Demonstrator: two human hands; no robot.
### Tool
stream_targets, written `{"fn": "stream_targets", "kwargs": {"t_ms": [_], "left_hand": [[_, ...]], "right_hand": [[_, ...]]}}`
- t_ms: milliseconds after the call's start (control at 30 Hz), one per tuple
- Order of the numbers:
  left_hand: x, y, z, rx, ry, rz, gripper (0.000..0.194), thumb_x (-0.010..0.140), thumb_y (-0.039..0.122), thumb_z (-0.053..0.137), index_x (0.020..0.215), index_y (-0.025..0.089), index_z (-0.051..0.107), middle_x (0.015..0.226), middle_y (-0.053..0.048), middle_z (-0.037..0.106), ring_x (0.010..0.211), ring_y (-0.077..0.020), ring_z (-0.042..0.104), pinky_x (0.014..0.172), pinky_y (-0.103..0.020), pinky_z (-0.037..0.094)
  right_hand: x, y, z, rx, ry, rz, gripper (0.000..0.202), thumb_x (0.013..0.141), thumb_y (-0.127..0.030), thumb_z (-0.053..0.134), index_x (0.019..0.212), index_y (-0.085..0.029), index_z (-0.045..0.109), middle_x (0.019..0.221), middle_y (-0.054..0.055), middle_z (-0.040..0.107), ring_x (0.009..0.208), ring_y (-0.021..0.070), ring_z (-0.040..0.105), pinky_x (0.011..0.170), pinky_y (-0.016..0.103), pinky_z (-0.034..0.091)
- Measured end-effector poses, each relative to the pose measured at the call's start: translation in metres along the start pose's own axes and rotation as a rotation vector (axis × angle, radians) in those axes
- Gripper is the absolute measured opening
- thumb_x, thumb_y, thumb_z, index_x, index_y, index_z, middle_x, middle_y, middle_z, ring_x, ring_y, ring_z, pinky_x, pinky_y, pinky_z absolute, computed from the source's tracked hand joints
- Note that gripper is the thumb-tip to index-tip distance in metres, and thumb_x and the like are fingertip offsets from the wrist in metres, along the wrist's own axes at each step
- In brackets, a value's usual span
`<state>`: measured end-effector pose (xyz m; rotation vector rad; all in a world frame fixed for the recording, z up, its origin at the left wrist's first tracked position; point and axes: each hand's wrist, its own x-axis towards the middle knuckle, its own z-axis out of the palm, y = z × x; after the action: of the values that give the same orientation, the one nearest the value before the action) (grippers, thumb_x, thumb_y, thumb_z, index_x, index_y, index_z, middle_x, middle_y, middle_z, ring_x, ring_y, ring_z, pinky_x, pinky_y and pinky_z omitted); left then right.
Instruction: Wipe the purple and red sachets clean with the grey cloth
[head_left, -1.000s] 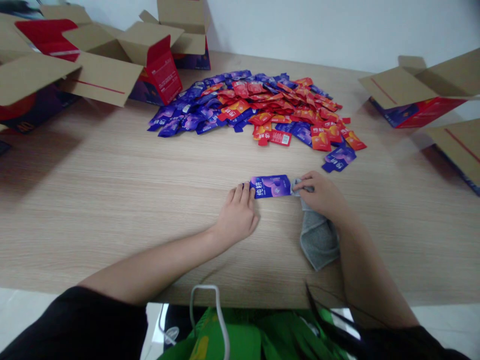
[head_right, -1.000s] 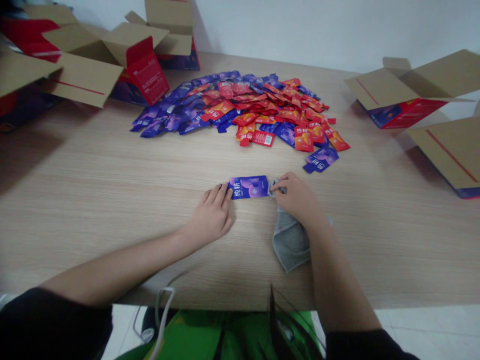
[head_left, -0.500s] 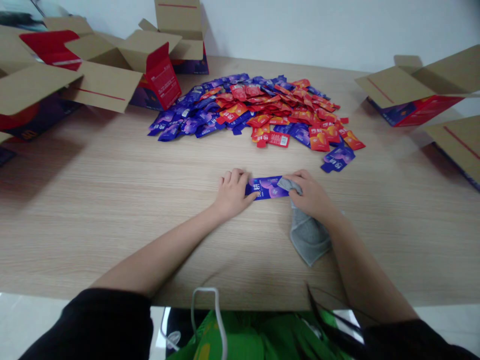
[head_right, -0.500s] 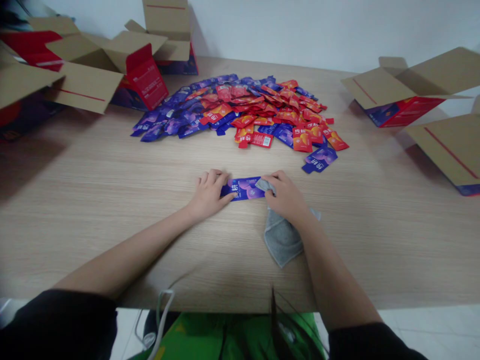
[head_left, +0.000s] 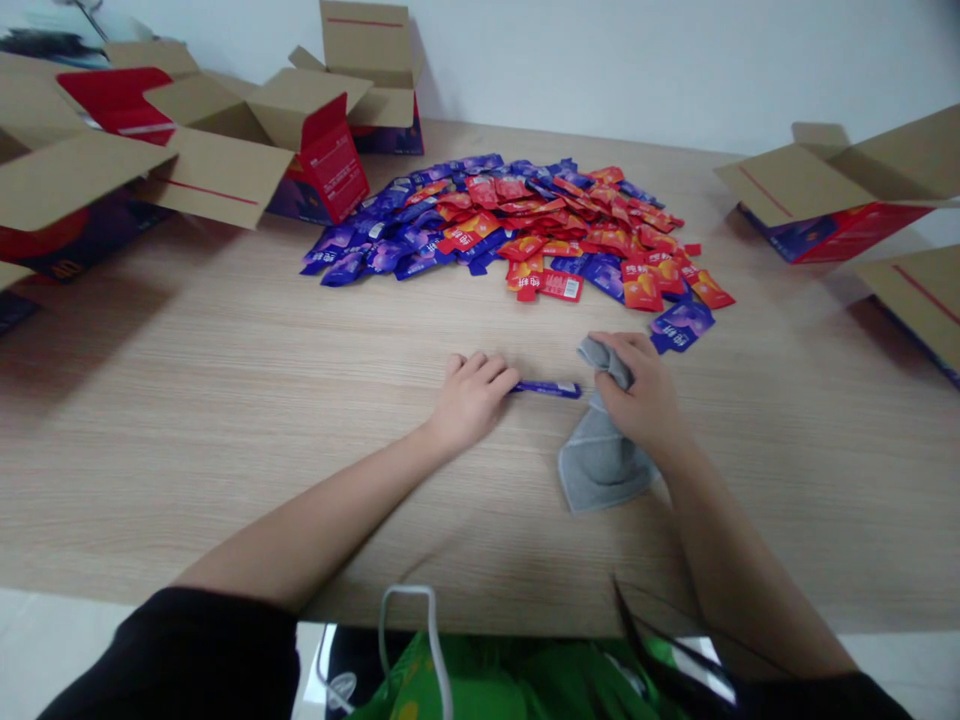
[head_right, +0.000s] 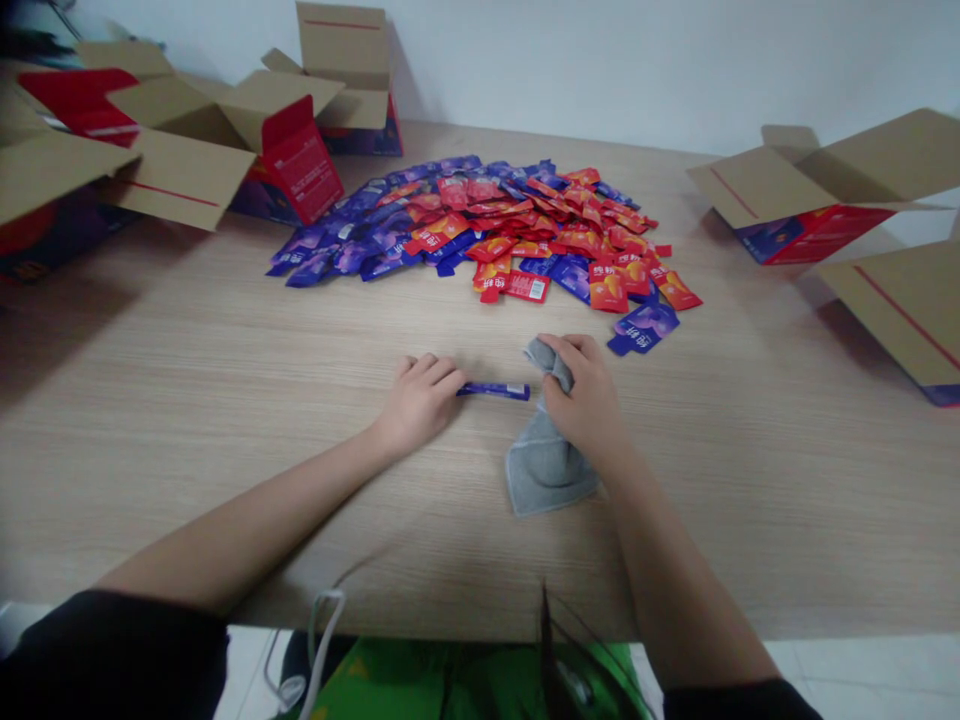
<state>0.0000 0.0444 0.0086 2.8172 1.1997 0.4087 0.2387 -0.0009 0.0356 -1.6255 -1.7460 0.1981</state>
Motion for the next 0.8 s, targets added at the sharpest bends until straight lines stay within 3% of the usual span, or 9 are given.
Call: {"fn": "stream_targets", "kwargs": {"t_ms": [67,133,233,300,367,467,600,800], "left_hand": [[-0.003,0.005,-0.004,0.105,-0.001,0.082,0.028,0.102,0.022,0.037,0.112,0.024,0.063,0.11,-0.008,0.067,0.103,-0.027,0.054,0.083,-0.044,0.036],[-0.006,0.011,-0.007,0.158,-0.034,0.114,0.032,0.103,0.023,0.034,0.117,0.022,0.063,0.112,-0.01,0.067,0.104,-0.0276,0.055,0.084,-0.044,0.037],[-0.012,0.023,-0.008,0.191,-0.103,0.073,0.036,0.102,0.017,0.033,0.127,0.015,0.058,0.118,-0.012,0.065,0.106,-0.0281,0.056,0.087,-0.044,0.04],[-0.018,0.032,-0.009,0.185,-0.144,0.047,0.039,0.1,0.015,0.034,0.134,0.01,0.054,0.126,-0.015,0.063,0.112,-0.028,0.056,0.091,-0.043,0.042],[-0.025,0.04,-0.01,0.157,-0.165,0.02,0.043,0.1,0.023,0.04,0.138,0.007,0.049,0.138,-0.018,0.056,0.124,-0.0303,0.051,0.099,-0.044,0.041],[-0.034,0.049,-0.011,0.131,-0.189,-0.036,0.055,0.098,0.038,0.047,0.14,0.002,0.046,0.15,-0.023,0.044,0.138,-0.036,0.04,0.107,-0.046,0.038],[-0.038,0.05,-0.012,0.174,-0.221,-0.042,0.035,0.099,0.017,0.041,0.129,0.006,0.056,0.148,-0.02,0.048,0.135,-0.0309,0.046,0.104,-0.04,0.044],[-0.038,0.045,-0.009,0.225,-0.153,-0.042,0.033,0.098,0.019,0.046,0.129,0.013,0.058,0.144,-0.021,0.052,0.127,-0.0315,0.054,0.095,-0.043,0.049]], "right_hand": [[-0.003,-0.005,0.002,0.017,-0.047,-0.054,0.048,0.079,-0.013,0.051,0.124,-0.022,0.064,0.117,0.01,0.057,0.112,0.0243,0.058,0.102,0.042,0.046],[-0.008,-0.009,0.007,0.021,-0.173,-0.094,0.047,0.079,-0.012,0.05,0.122,-0.024,0.066,0.119,0.009,0.057,0.114,0.0242,0.057,0.103,0.041,0.046],[-0.015,-0.013,0.015,-0.017,-0.362,-0.112,0.046,0.08,-0.011,0.048,0.118,-0.025,0.069,0.119,0.008,0.058,0.114,0.0237,0.057,0.103,0.041,0.046],[-0.017,-0.013,0.019,-0.056,-0.417,-0.103,0.044,0.081,-0.012,0.047,0.117,-0.025,0.07,0.121,0.008,0.058,0.113,0.0236,0.057,0.103,0.041,0.046],[-0.019,-0.013,0.021,-0.079,-0.434,-0.095,0.044,0.082,-0.012,0.047,0.117,-0.025,0.071,0.122,0.008,0.057,0.113,0.0235,0.057,0.103,0.041,0.047],[-0.02,-0.013,0.022,-0.08,-0.432,-0.09,0.044,0.081,-0.011,0.047,0.116,-0.025,0.071,0.121,0.008,0.057,0.113,0.0236,0.056,0.103,0.041,0.046],[-0.017,-0.013,0.022,-0.029,-0.389,-0.056,0.044,0.08,-0.01,0.048,0.113,-0.025,0.072,0.118,0.008,0.059,0.111,0.0229,0.057,0.102,0.041,0.046],[-0.007,-0.02,0.003,0.065,-0.078,-0.02,0.038,0.079,-0.01,0.05,0.107,-0.023,0.072,0.112,0.008,0.059,0.109,0.0232,0.059,0.098,0.04,0.047]]}}
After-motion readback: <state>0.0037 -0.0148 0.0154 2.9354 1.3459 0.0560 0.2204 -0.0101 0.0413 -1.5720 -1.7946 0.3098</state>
